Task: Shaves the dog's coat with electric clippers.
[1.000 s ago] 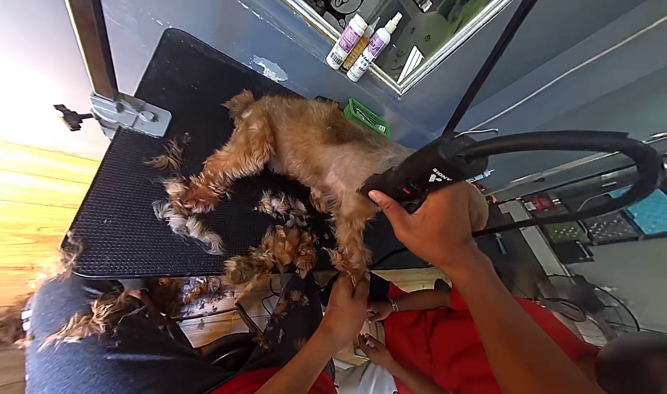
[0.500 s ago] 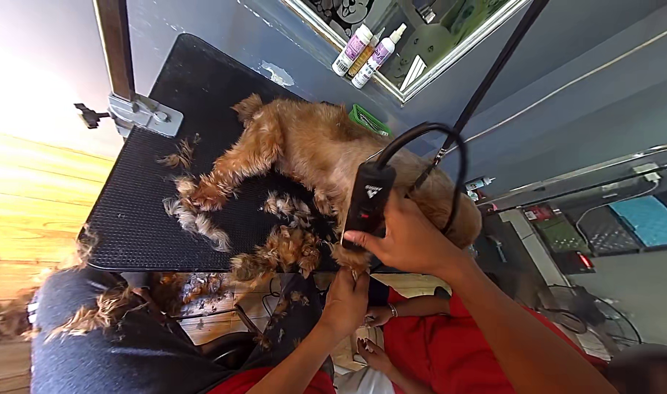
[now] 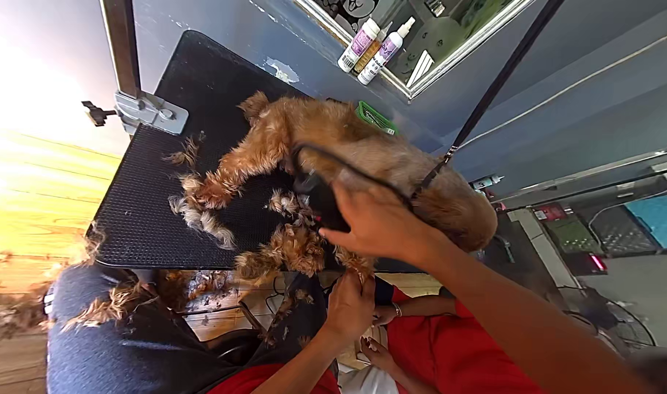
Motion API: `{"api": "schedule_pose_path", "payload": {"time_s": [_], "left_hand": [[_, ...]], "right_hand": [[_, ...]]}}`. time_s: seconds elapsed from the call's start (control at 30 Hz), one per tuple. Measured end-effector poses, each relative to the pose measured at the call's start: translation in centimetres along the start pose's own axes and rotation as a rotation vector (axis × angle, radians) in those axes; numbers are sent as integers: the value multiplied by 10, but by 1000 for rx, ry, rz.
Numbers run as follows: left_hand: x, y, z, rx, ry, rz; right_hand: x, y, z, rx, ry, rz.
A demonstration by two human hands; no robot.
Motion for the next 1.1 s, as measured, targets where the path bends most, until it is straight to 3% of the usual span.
{"api": "schedule_pose_path", "payload": {"time_s": [0.07, 0.1, 0.23, 0.27, 0.4, 0.47, 0.67, 0.8, 1.1], "left_hand": [[-1, -1, -2, 13, -8, 13], [-1, -1, -2, 23, -7, 15], [-6, -2, 5, 115, -4, 4], [-8, -3, 6, 141, 1, 1], [-10, -3, 10, 248, 16, 5], [-11, -4, 14, 320, 36, -7], [-23, -9, 26, 441, 58, -39], [-26, -8, 34, 450, 23, -30], [-29, -8, 36, 490, 23, -33]], "right_hand": [[2, -13, -9, 8, 42, -165], [5, -11, -5, 44, 33, -150], [12, 23, 27, 77, -109, 254], [15, 25, 30, 43, -131, 262], [27, -15, 9, 1, -78, -175], [37, -23, -4, -37, 4, -295], [89, 9, -13, -118, -7, -125], [106, -18, -14, -200, 52, -227], [90, -60, -6, -317, 45, -510]]}}
Point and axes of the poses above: each hand's wrist, its own x-axis towards the middle knuckle, its own y-axis out of the back of the hand, z = x × y, the point moved 8 cm from there along x, towards the middle knuckle, and after that the axes turned 1 degree about -y, right-handed, at the moved point
